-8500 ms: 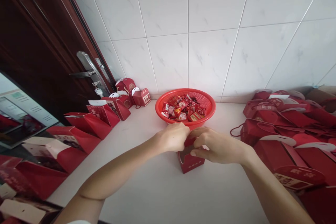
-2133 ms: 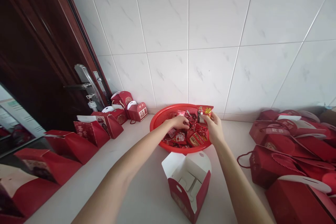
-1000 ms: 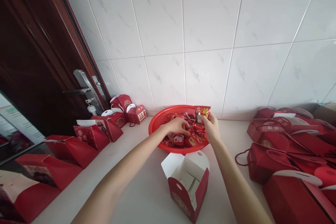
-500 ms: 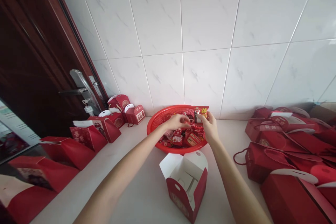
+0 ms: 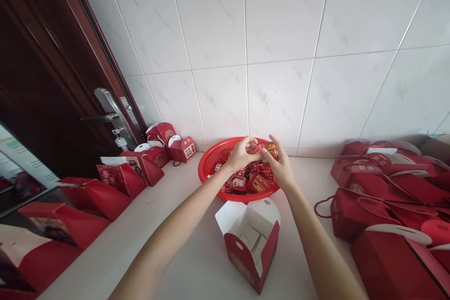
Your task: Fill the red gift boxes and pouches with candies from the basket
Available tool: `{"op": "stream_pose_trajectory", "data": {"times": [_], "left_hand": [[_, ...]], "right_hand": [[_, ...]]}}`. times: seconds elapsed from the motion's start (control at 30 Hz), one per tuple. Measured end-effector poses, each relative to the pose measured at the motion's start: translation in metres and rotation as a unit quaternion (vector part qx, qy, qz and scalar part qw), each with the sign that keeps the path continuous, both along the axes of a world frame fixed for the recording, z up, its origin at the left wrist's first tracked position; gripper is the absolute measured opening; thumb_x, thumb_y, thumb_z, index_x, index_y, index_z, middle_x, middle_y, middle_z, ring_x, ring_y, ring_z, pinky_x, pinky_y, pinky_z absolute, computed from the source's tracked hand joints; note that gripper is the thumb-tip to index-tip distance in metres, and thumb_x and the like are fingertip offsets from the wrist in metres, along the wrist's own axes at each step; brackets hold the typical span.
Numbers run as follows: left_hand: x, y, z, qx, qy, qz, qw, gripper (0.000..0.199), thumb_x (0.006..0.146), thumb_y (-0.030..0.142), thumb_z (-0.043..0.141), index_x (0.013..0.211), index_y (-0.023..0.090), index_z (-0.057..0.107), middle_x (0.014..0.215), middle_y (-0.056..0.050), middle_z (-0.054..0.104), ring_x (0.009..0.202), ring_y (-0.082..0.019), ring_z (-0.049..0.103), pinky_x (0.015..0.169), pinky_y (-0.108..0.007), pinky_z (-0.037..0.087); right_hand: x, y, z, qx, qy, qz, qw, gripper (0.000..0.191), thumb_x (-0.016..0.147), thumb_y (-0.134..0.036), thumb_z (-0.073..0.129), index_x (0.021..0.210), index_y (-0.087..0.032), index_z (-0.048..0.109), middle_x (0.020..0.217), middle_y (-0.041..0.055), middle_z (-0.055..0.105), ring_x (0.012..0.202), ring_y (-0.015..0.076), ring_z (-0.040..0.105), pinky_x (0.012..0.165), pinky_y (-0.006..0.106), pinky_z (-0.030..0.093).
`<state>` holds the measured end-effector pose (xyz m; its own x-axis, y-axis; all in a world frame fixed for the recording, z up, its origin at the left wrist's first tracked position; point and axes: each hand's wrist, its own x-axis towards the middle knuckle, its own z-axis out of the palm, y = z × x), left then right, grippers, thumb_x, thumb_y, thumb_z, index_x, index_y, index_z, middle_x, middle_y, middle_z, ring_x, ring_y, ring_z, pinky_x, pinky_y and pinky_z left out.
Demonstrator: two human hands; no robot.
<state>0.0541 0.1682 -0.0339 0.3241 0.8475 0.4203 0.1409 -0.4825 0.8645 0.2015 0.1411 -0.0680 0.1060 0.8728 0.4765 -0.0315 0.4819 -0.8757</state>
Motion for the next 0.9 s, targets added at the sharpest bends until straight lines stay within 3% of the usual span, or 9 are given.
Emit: {"op": "stream_pose_trajectory", "data": {"times": [0.13, 0.27, 0.37, 0.53, 0.7, 0.8, 0.9], "left_hand": [[-0.004, -0.004, -0.001, 0.020, 0.010, -0.001, 1.000, 0.047, 0.067, 0.037, 0.087, 0.088, 0.019, 0.049, 0.089, 0.000, 0.060, 0.085, -0.014, 0.060, 0.080, -0.027, 0.049], [-0.012, -0.004, -0.001, 0.014, 0.103, 0.007, 0.995, 0.039, 0.078, 0.030, 0.078, 0.102, 0.019, 0.050, 0.105, -0.006, 0.064, 0.099, -0.017, 0.064, 0.087, -0.029, 0.050], [-0.028, -0.005, 0.003, -0.017, 0.203, -0.016, 0.979, 0.025, 0.080, 0.027, 0.071, 0.098, 0.018, 0.057, 0.104, -0.006, 0.068, 0.095, -0.018, 0.066, 0.084, -0.029, 0.051], [-0.064, -0.015, 0.006, -0.084, 0.412, -0.062, 0.905, 0.012, 0.070, 0.025, 0.076, 0.080, 0.019, 0.071, 0.080, -0.001, 0.074, 0.077, -0.019, 0.068, 0.073, -0.027, 0.049], [-0.075, -0.019, -0.004, -0.092, 0.554, -0.013, 0.828, 0.022, 0.056, 0.030, 0.083, 0.065, 0.021, 0.066, 0.071, -0.003, 0.071, 0.075, -0.026, 0.066, 0.066, -0.029, 0.044], [-0.069, -0.015, -0.009, -0.081, 0.591, 0.020, 0.802, 0.035, 0.049, 0.036, 0.087, 0.057, 0.021, 0.057, 0.065, -0.005, 0.066, 0.078, -0.030, 0.065, 0.067, -0.032, 0.043], [-0.061, -0.009, -0.009, -0.072, 0.597, 0.036, 0.798, 0.038, 0.053, 0.043, 0.086, 0.059, 0.021, 0.056, 0.067, -0.005, 0.066, 0.073, -0.028, 0.065, 0.065, -0.031, 0.042]], "right_hand": [[-0.001, -0.003, 0.006, -0.023, 0.012, 0.032, 0.999, 0.037, 0.077, -0.054, 0.073, 0.096, -0.022, 0.075, 0.101, 0.0073, 0.075, 0.095, 0.0258, 0.068, 0.084, 0.038, 0.054], [-0.001, -0.003, 0.004, -0.039, 0.032, 0.006, 0.999, 0.036, 0.072, -0.053, 0.075, 0.088, -0.021, 0.072, 0.090, 0.0053, 0.073, 0.083, 0.0229, 0.065, 0.073, 0.033, 0.051], [-0.001, -0.003, 0.003, -0.049, 0.042, -0.015, 0.998, 0.032, 0.071, -0.051, 0.076, 0.078, -0.021, 0.068, 0.078, 0.0025, 0.069, 0.072, 0.0193, 0.059, 0.069, 0.032, 0.048], [-0.003, -0.003, 0.004, -0.067, 0.061, -0.013, 0.996, 0.032, 0.070, -0.052, 0.074, 0.072, -0.022, 0.062, 0.067, -0.0011, 0.061, 0.059, 0.0156, 0.052, 0.059, 0.030, 0.045], [-0.004, -0.003, 0.005, -0.069, 0.072, -0.016, 0.995, 0.032, 0.069, -0.050, 0.075, 0.069, -0.022, 0.061, 0.064, -0.0016, 0.058, 0.057, 0.0144, 0.050, 0.057, 0.029, 0.044], [-0.004, -0.004, 0.004, -0.070, 0.069, -0.017, 0.995, 0.032, 0.068, -0.050, 0.076, 0.069, -0.022, 0.061, 0.065, -0.0013, 0.059, 0.058, 0.0146, 0.050, 0.058, 0.030, 0.044], [-0.004, -0.003, 0.004, -0.072, 0.064, -0.017, 0.995, 0.032, 0.068, -0.051, 0.076, 0.070, -0.022, 0.062, 0.067, -0.0007, 0.060, 0.058, 0.0153, 0.051, 0.059, 0.031, 0.045]]}}
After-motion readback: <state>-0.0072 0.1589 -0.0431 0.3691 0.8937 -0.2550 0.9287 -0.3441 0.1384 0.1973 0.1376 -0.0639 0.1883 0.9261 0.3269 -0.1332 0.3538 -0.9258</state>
